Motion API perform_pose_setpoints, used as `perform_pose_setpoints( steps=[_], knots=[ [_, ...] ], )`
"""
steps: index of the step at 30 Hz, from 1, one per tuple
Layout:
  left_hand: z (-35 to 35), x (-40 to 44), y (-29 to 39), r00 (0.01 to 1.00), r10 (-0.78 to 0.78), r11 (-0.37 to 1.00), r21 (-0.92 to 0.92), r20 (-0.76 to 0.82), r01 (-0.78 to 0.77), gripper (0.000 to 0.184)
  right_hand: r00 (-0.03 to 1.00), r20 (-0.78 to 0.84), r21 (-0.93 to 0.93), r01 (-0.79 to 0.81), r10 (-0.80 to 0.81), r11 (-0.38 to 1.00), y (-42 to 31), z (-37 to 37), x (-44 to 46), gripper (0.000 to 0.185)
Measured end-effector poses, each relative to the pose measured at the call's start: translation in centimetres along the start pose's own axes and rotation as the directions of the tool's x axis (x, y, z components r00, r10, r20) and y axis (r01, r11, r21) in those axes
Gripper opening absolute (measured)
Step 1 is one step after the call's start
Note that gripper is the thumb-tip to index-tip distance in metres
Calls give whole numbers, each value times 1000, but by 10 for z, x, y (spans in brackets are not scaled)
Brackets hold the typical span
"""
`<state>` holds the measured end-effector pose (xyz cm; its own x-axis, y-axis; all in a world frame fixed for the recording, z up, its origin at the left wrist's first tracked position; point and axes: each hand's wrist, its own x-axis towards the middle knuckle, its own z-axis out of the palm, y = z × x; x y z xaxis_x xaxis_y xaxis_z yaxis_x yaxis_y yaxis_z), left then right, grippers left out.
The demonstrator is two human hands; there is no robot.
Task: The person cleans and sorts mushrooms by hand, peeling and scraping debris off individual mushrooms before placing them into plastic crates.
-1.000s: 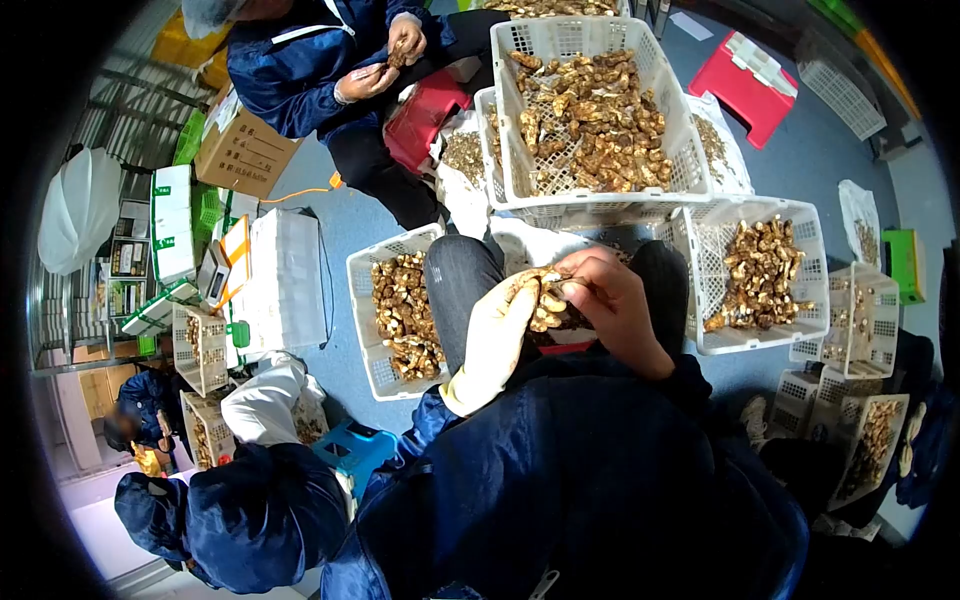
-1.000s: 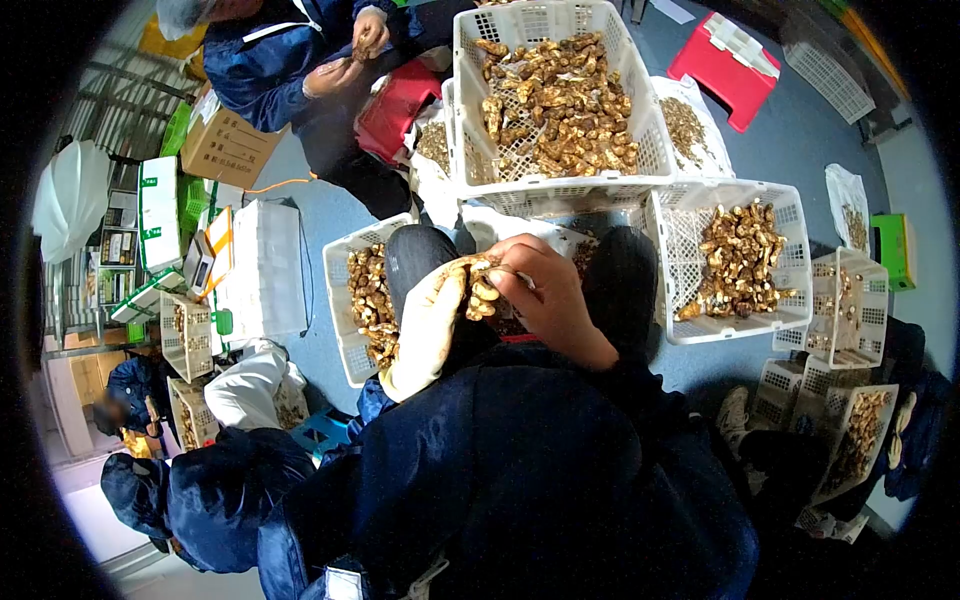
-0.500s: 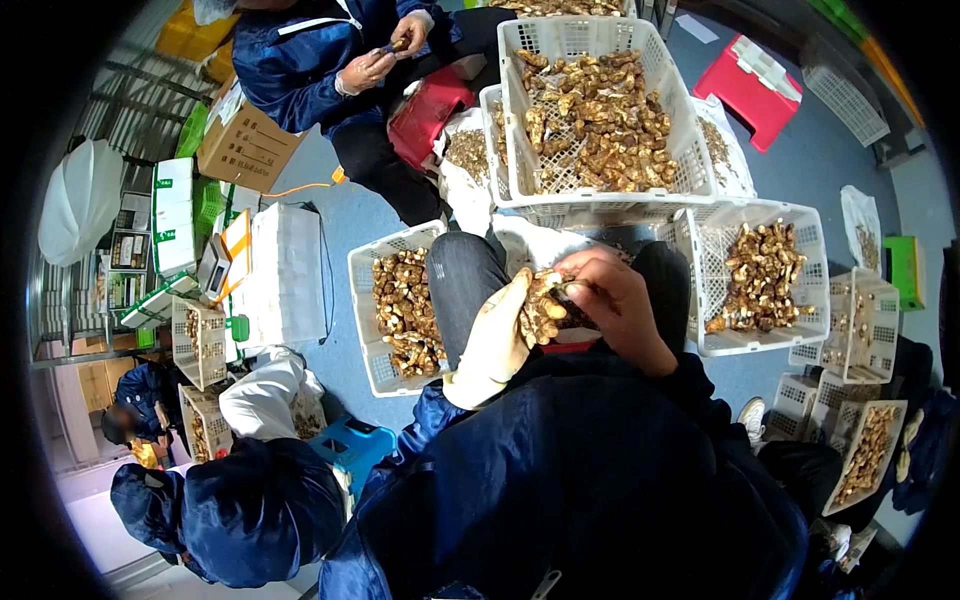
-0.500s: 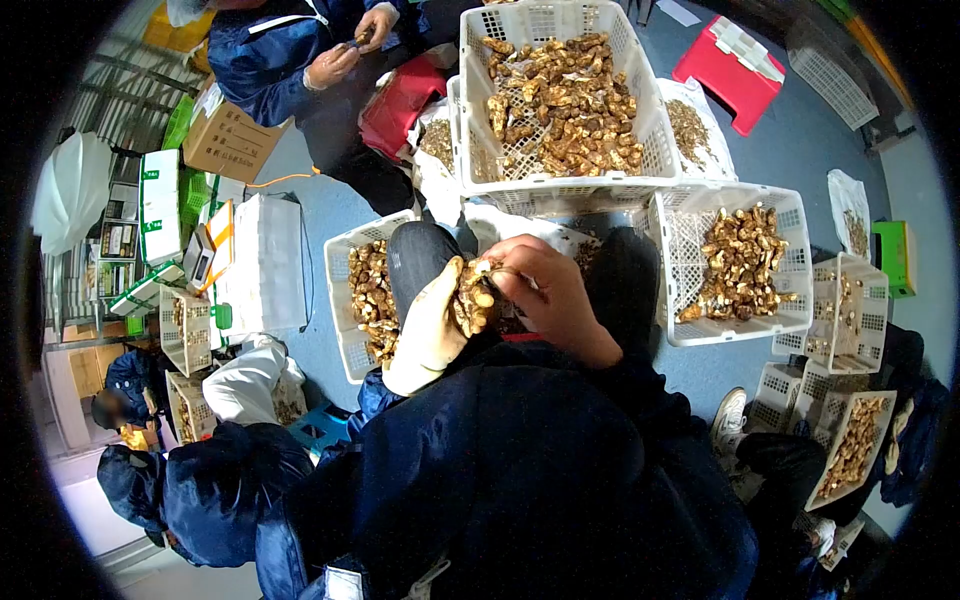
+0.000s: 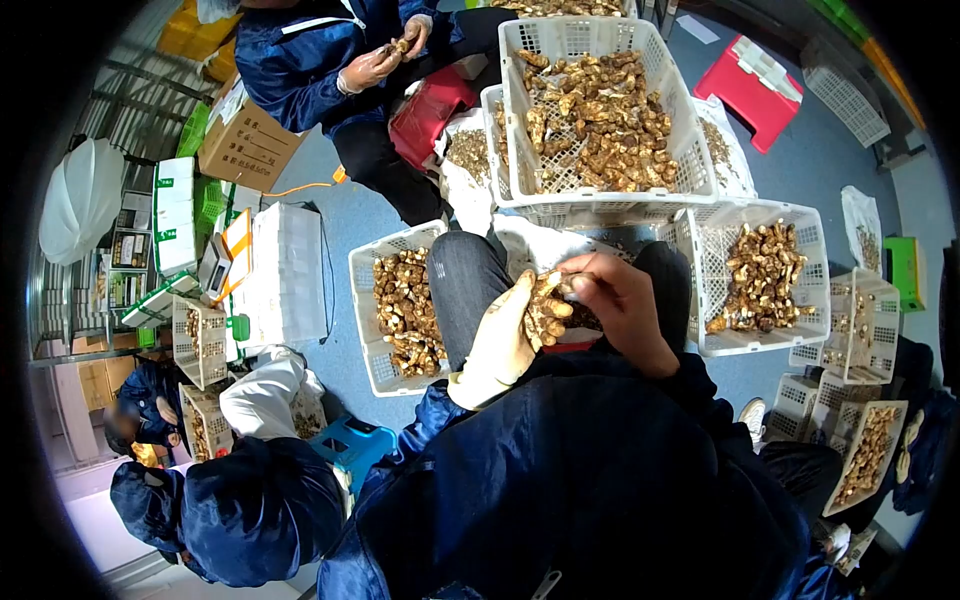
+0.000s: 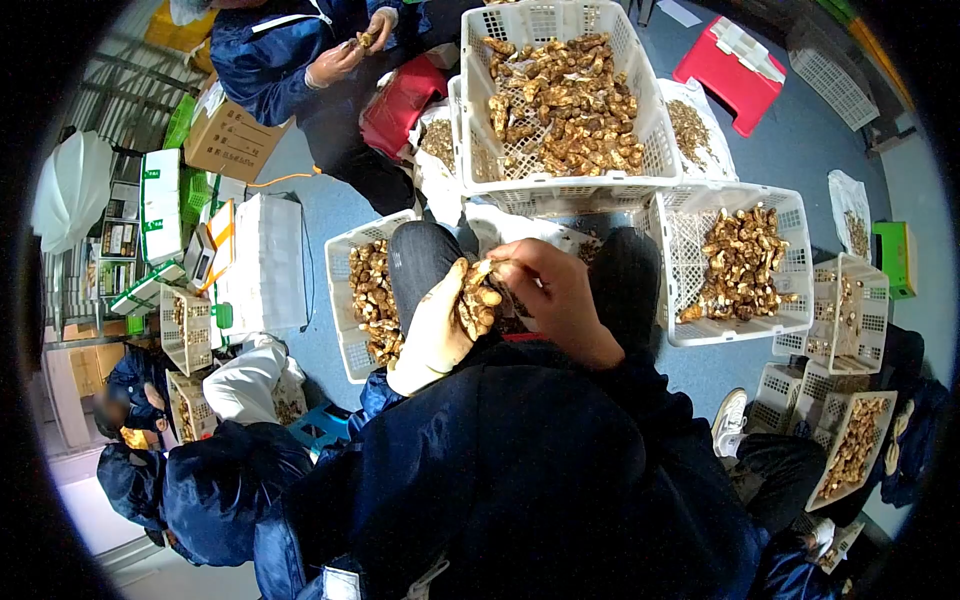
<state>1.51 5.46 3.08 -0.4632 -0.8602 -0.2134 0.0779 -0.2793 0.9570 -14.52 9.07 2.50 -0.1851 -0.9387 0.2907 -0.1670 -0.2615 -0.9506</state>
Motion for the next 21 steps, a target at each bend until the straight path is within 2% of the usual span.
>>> perform_pose_setpoints(
  steps=[1,2,4,5,7,8,9,11,12,14,15,17,20,21],
  knots=[
    [-2,0,-2,999,-31,998,-57,17,32,37,995,5,-63,98,-98,993,3,2,2,7],
    [-8,1,-9,995,-88,980,-174,52,96,45,981,17,-126,196,-195,972,5,3,3,8],
    [-12,1,-16,978,-147,892,-406,149,197,55,1000,-15,-25,15,-16,1000,0,1,0,9],
    [-12,1,-18,968,-148,823,-517,204,234,51,997,-23,29,-75,76,997,-2,1,-1,9],
    [-13,2,-15,929,-260,689,-623,263,370,38,998,-1,74,-59,60,996,2,-1,-1,9],
    [-13,6,-9,886,-376,627,-629,272,459,34,999,10,96,-52,52,994,3,-2,0,8],
    [-13,8,-5,828,-484,553,-635,282,539,35,999,32,20,36,-37,999,3,-2,1,8],
    [-18,10,-9,830,-451,543,-638,328,546,33,974,94,-125,216,-205,968,-2,-1,5,7],
    [-20,10,-13,830,-434,537,-639,350,550,32,979,72,-124,199,-192,972,1,0,4,6],
    [-24,13,-21,788,-449,416,-682,422,602,30,986,29,-121,166,-164,979,7,2,2,5],
    [-26,14,-24,767,-452,352,-698,457,623,29,996,43,-67,79,-76,995,6,0,1,4],
    [-20,13,-12,750,-509,327,-712,422,622,27,992,83,34,-103,100,994,-2,-5,2,4],
    [-18,13,-11,748,-543,329,-723,381,607,26,985,86,9,150,-150,989,7,-3,5,4],
    [-19,13,-13,752,-547,336,-726,369,601,26,981,89,-52,175,-170,983,6,-3,5,3]
  ],
)
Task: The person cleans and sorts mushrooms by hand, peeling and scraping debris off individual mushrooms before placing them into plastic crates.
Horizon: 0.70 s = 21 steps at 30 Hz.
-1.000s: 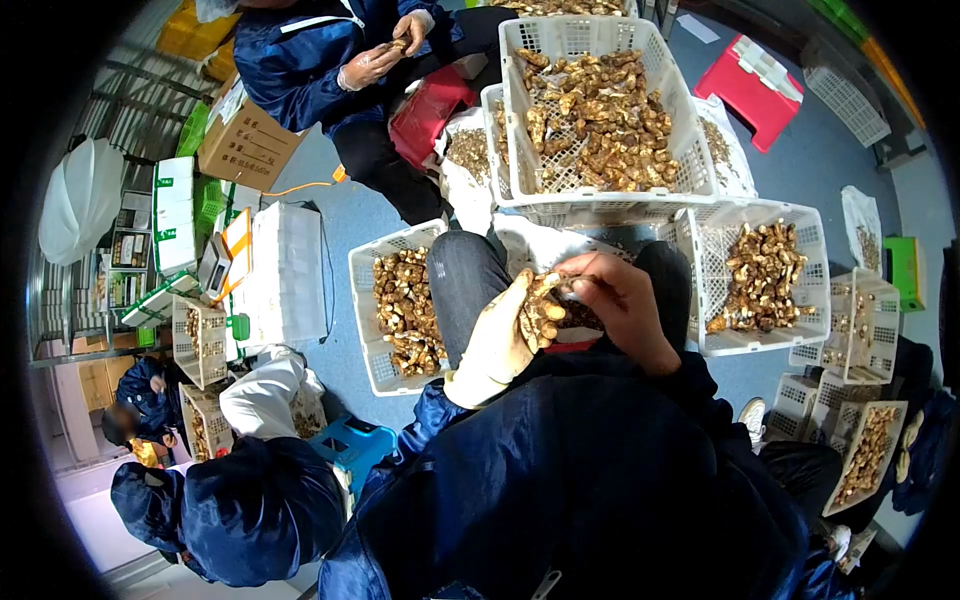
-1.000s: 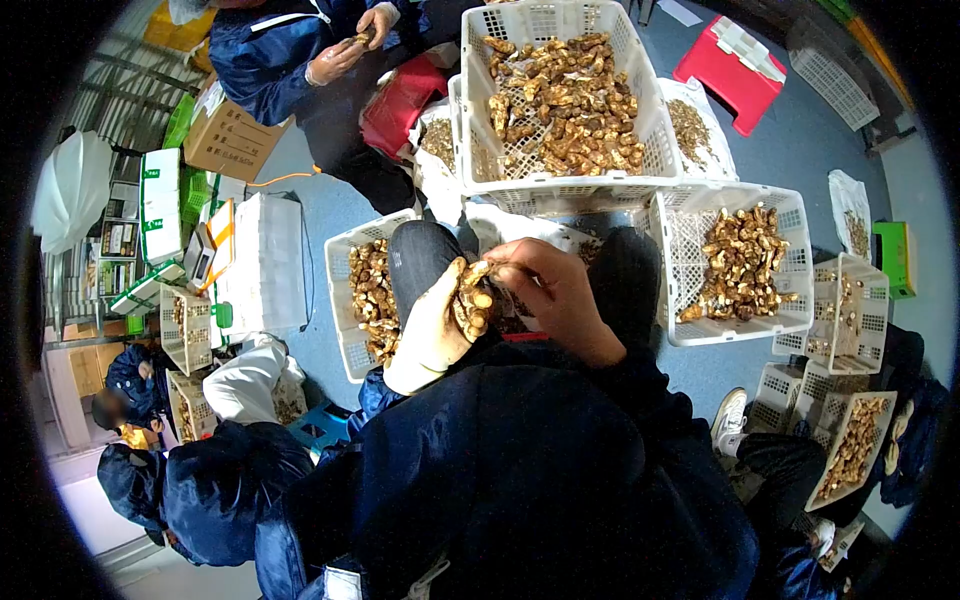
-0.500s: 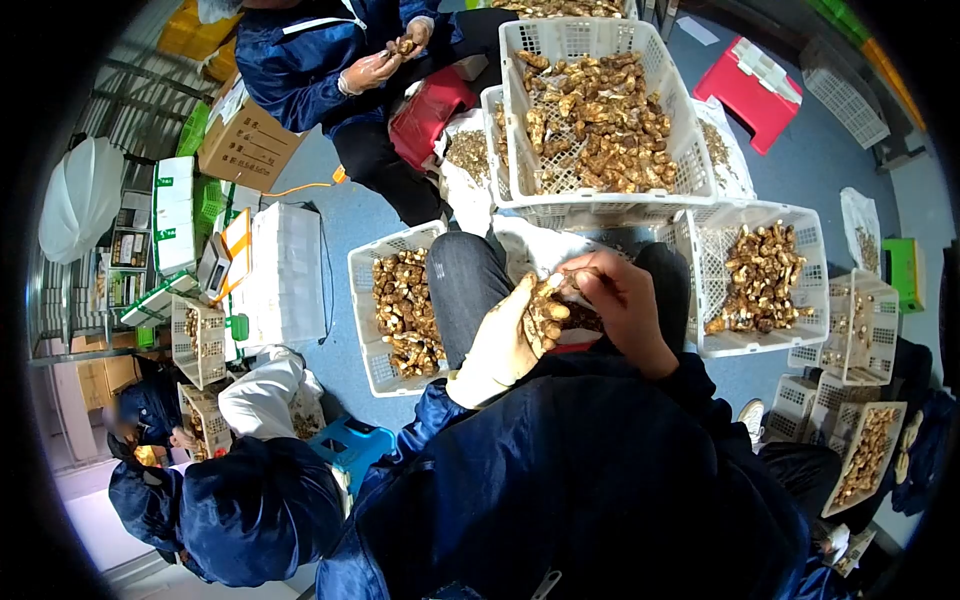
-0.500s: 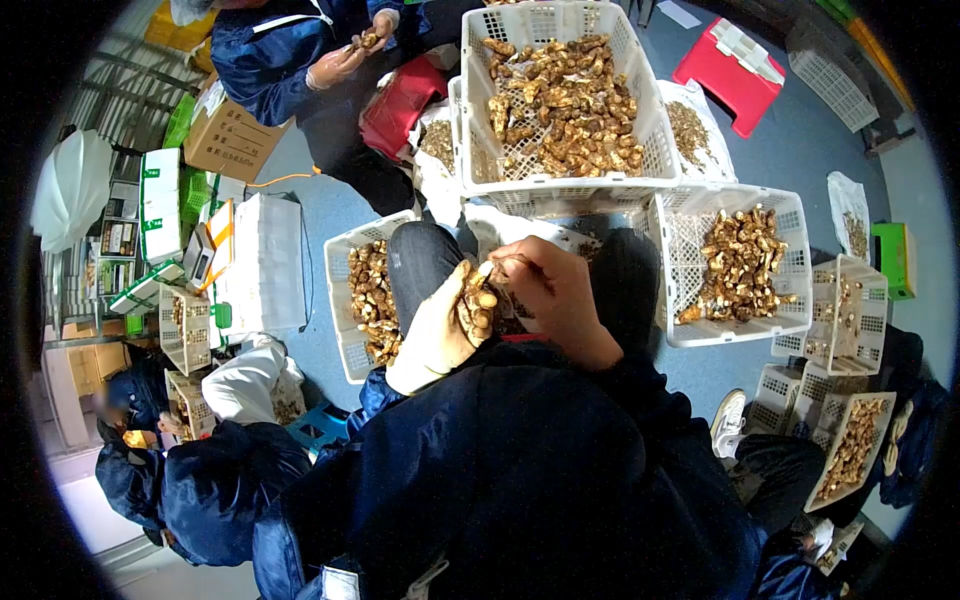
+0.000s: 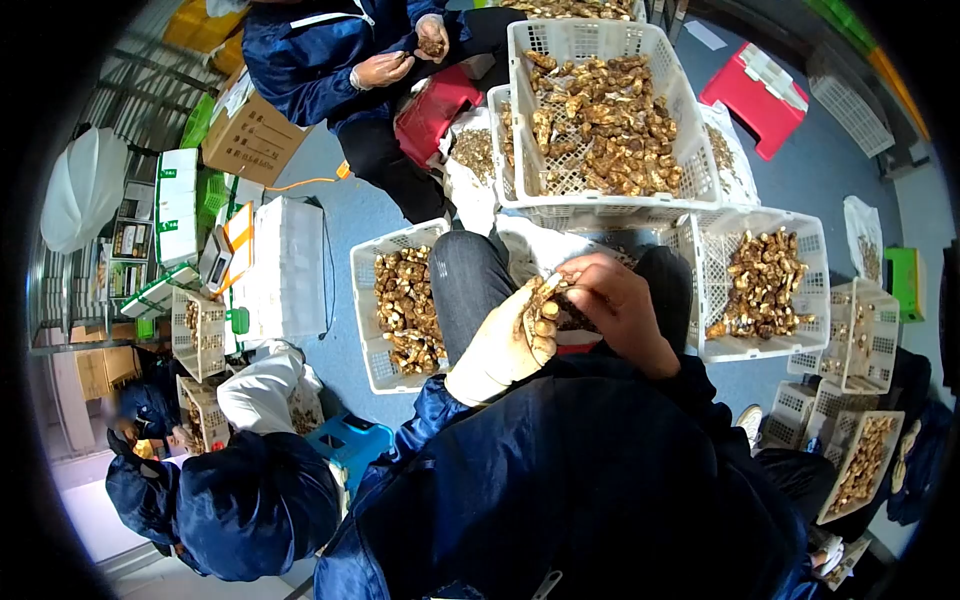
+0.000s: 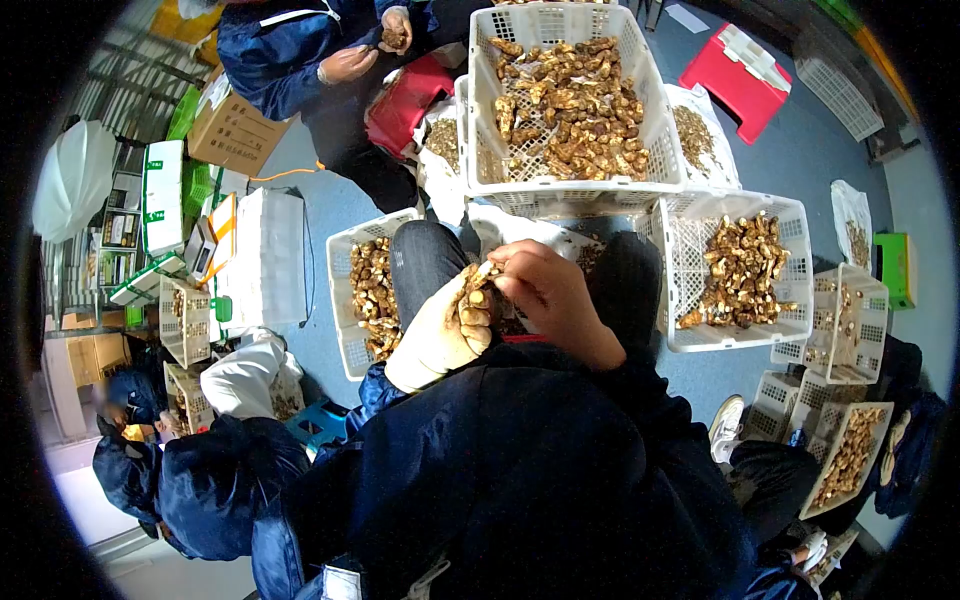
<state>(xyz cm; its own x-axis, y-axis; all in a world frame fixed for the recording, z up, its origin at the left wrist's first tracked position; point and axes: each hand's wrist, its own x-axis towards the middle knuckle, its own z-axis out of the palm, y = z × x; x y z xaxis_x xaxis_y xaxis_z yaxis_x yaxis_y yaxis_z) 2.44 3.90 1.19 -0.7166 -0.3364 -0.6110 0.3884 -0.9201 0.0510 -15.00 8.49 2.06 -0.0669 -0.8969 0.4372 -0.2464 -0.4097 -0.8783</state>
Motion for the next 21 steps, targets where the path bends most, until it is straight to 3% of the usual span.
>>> perform_pose_setpoints(
  steps=[2,6,9,11,15,17,20,21],
  knots=[
    [-12,2,3,992,-70,995,-68,107,77,27,999,10,-123,41,-40,992,-5,1,0,7],
    [-18,4,4,954,-153,966,-166,259,200,28,998,-60,-14,-30,29,999,-3,2,-1,9],
    [-15,2,4,970,-50,999,-7,238,53,30,992,-30,91,-121,124,988,-4,0,-1,9],
    [3,-7,-4,976,154,965,191,151,-182,32,986,-14,111,-166,169,980,-2,-1,-2,9],
    [14,-6,-16,833,514,677,500,203,-540,36,999,-33,-28,-17,16,999,2,3,-3,7],
    [15,-4,-18,775,580,554,576,251,-601,35,998,-57,-112,-8,2,994,-2,6,-3,6],
    [11,-3,-20,707,631,377,671,318,-638,34,929,-96,97,-350,358,932,-9,11,-10,7],
    [12,-4,-21,691,648,323,707,320,-630,33,944,-99,99,-304,313,947,-8,10,-10,6]
  ],
)
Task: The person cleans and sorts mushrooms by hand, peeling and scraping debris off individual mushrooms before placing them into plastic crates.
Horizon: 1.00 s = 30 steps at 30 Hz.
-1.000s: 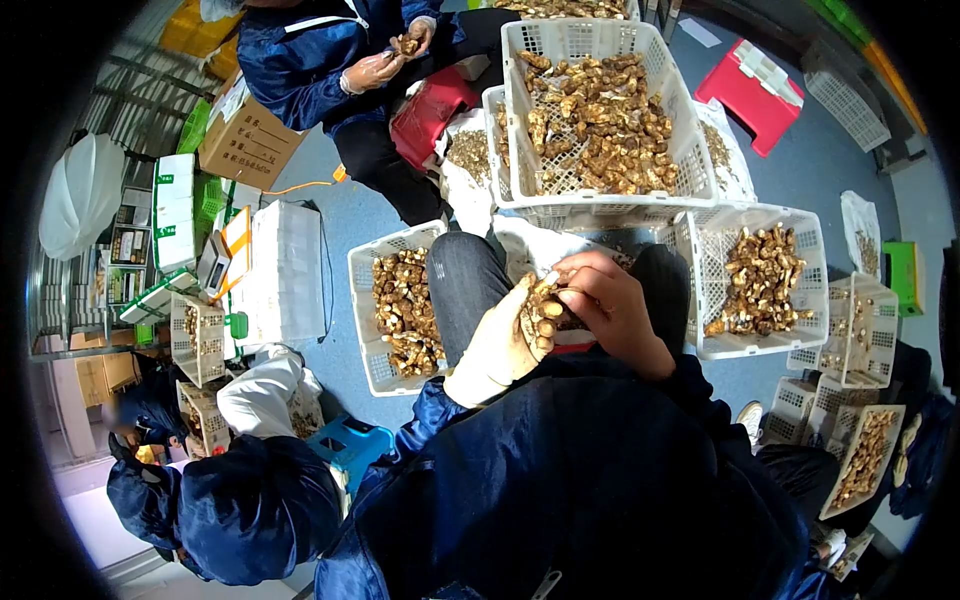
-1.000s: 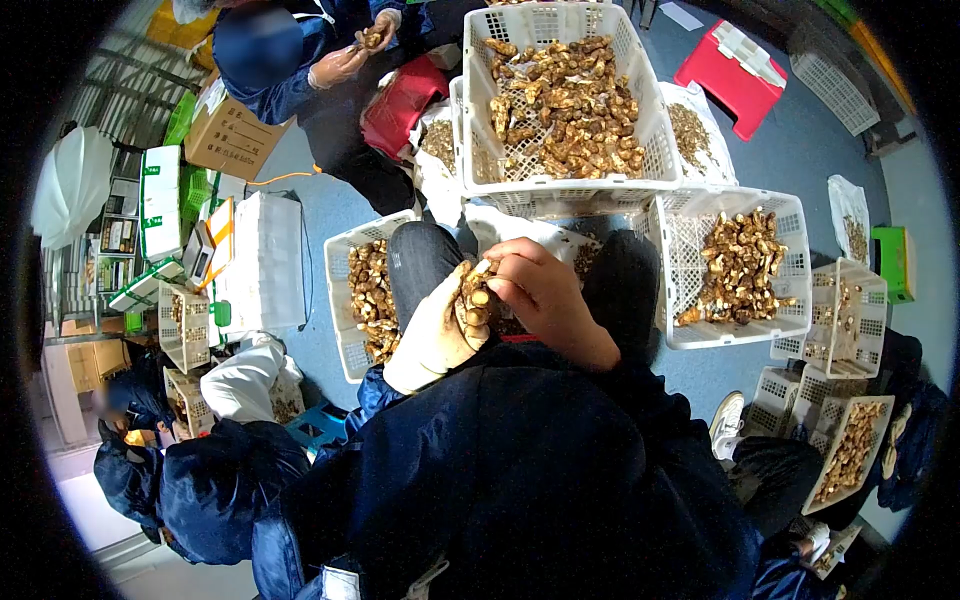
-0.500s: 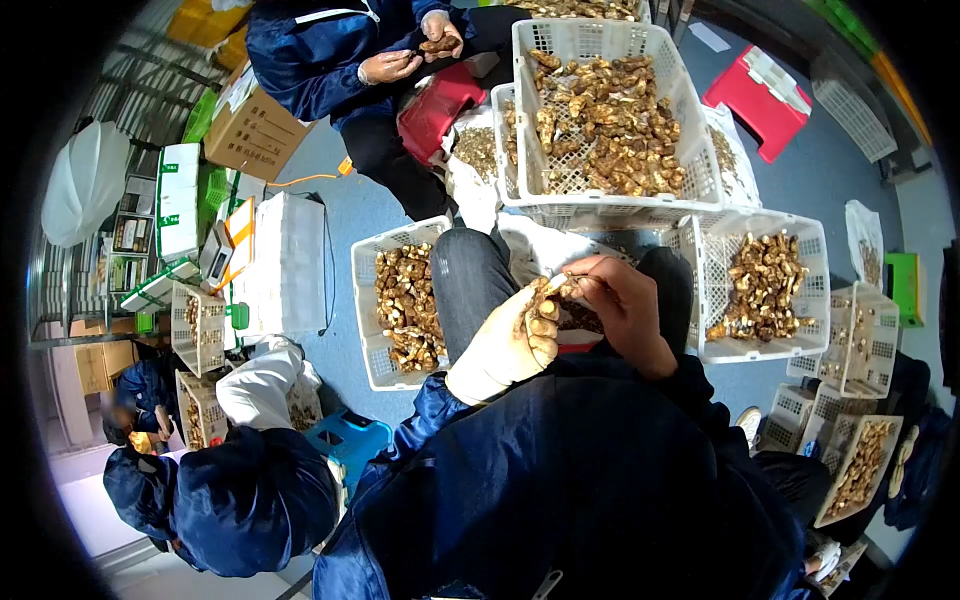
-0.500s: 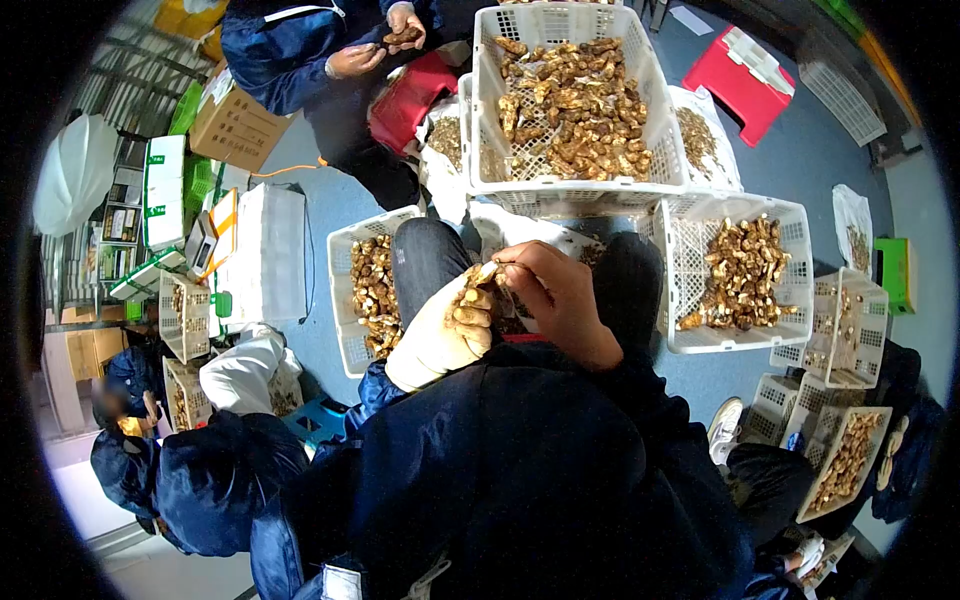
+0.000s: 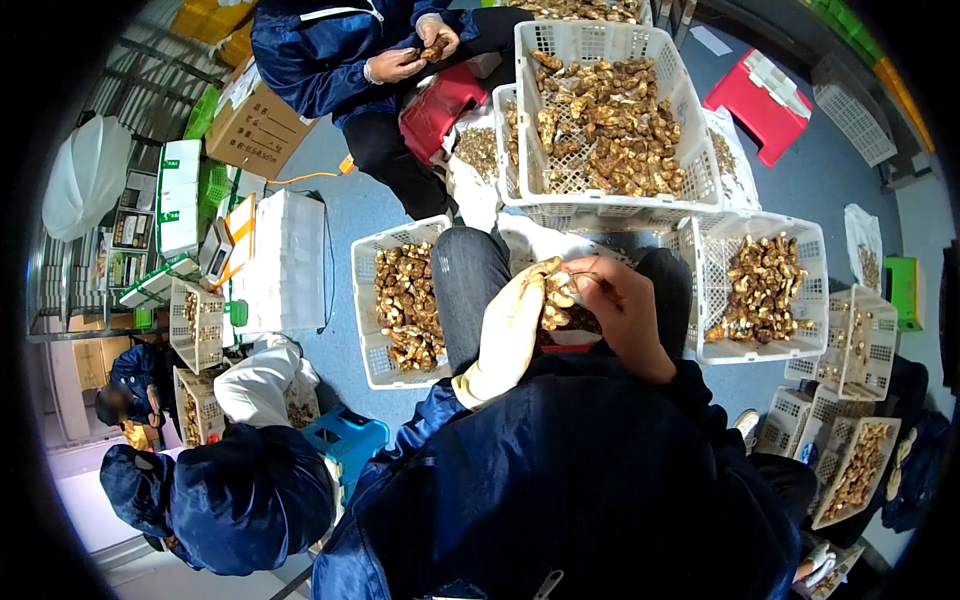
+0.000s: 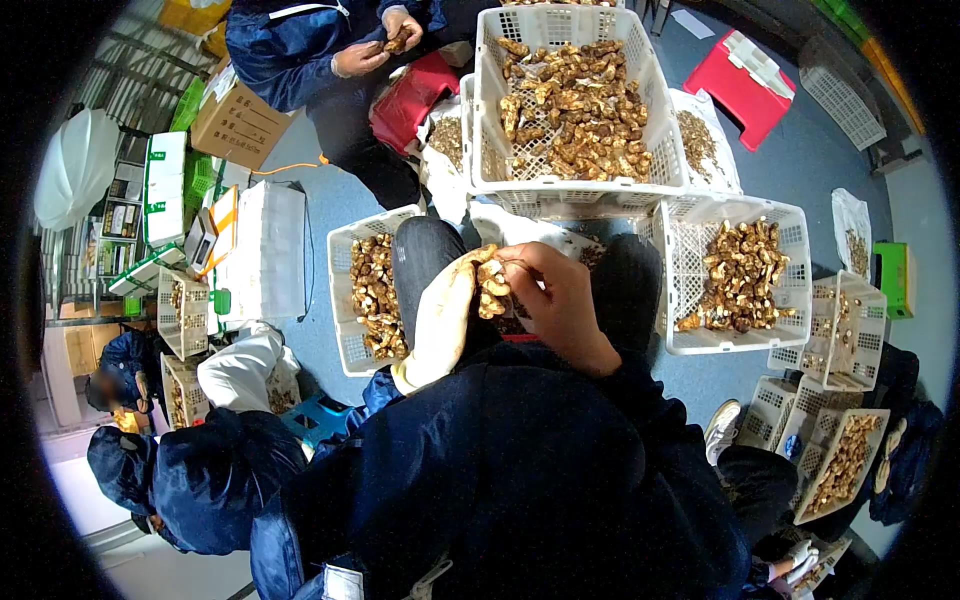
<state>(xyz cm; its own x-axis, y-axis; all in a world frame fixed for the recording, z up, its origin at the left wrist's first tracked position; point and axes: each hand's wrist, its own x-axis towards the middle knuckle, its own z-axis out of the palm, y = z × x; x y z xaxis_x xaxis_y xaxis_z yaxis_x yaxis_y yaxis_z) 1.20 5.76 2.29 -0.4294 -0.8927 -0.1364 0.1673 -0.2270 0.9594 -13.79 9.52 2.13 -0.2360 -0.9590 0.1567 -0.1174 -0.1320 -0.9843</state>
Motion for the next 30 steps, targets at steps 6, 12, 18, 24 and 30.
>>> perform_pose_setpoints(
  steps=[6,12,18,24,30],
  knots=[
    [-2,-3,2,997,76,954,292,-6,-71,30,979,-44,-66,194,-197,979,13,3,4,10],
    [-4,-1,-1,997,79,960,269,15,-80,30,994,-9,153,-104,106,983,-4,2,0,13],
    [-6,-1,6,995,-75,994,89,59,69,37,988,0,220,-154,157,963,-1,-5,3,14],
    [-1,-1,15,993,115,887,449,6,-105,47,991,-11,-17,135,-135,991,9,-1,5,13],
    [-4,2,8,941,331,697,654,72,-295,52,997,23,144,-72,70,987,1,0,0,11]
  ],
)
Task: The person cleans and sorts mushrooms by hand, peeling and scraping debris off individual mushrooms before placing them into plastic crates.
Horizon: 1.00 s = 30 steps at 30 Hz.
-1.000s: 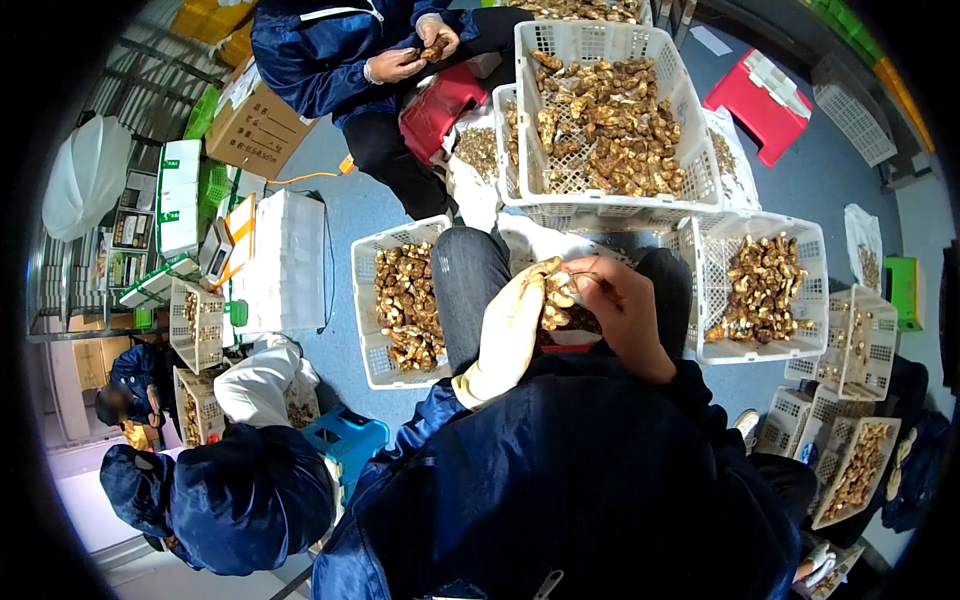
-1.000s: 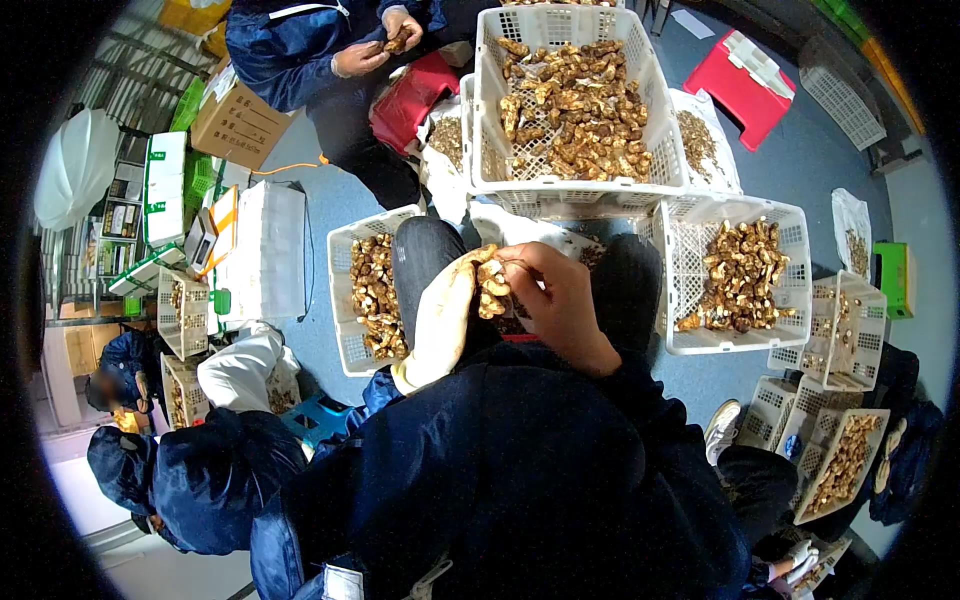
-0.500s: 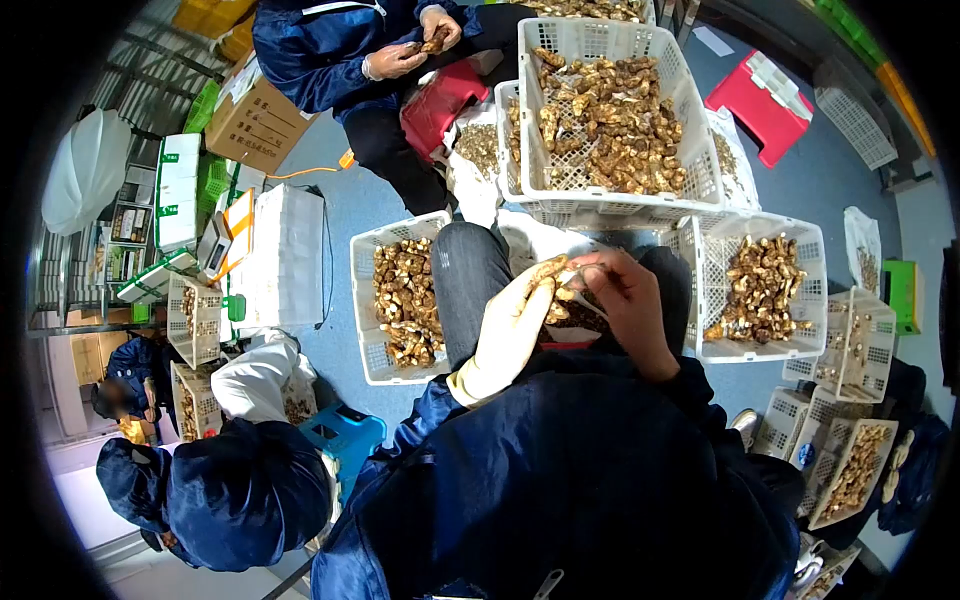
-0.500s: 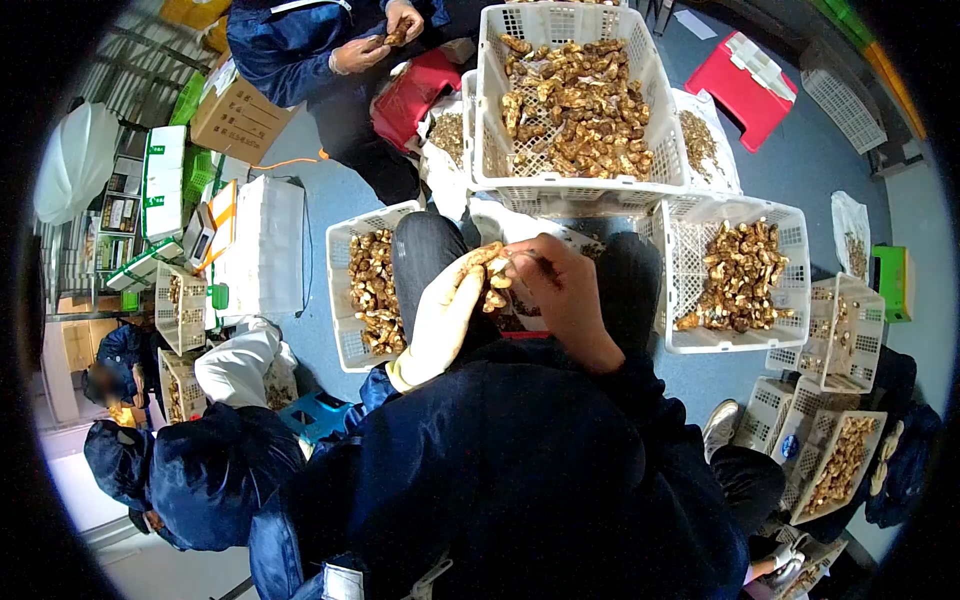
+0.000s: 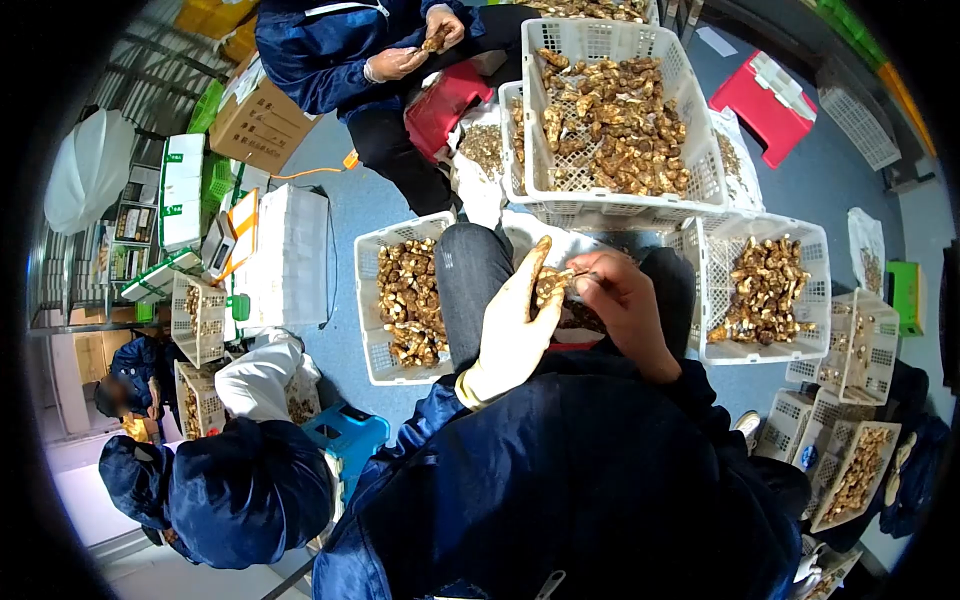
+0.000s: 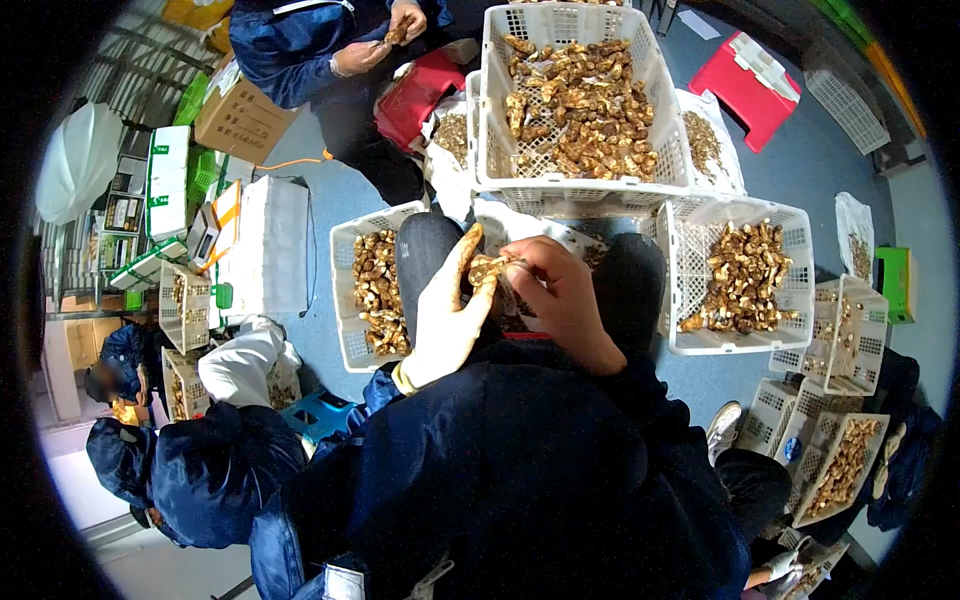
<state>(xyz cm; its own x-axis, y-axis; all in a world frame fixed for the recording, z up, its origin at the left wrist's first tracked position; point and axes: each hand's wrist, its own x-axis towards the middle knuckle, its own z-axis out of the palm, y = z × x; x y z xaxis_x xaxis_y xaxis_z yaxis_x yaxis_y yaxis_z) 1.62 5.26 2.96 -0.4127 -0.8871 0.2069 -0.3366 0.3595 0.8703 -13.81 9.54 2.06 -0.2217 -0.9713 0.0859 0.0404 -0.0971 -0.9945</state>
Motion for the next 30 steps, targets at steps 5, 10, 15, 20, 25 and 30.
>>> perform_pose_setpoints(
  steps=[5,10,15,20,25,30],
  knots=[
    [-4,1,17,995,-91,996,15,29,91,53,982,37,135,-191,187,972,-3,-5,1,9],
    [-1,3,5,994,98,971,215,39,-104,54,997,42,-4,-60,60,998,12,-5,0,9],
    [-7,2,16,991,-111,993,43,77,108,53,999,7,119,-35,35,992,6,-7,4,17],
    [-5,1,11,956,-251,925,-255,153,283,53,994,91,6,-61,60,998,1,-13,3,19],
    [-8,2,9,935,-255,899,-296,246,323,56,989,147,-3,-25,25,1000,0,-14,5,17],
    [-16,8,-8,790,-190,406,-686,583,604,64,944,305,453,-262,128,852,-2,-29,16,13]
  ],
)
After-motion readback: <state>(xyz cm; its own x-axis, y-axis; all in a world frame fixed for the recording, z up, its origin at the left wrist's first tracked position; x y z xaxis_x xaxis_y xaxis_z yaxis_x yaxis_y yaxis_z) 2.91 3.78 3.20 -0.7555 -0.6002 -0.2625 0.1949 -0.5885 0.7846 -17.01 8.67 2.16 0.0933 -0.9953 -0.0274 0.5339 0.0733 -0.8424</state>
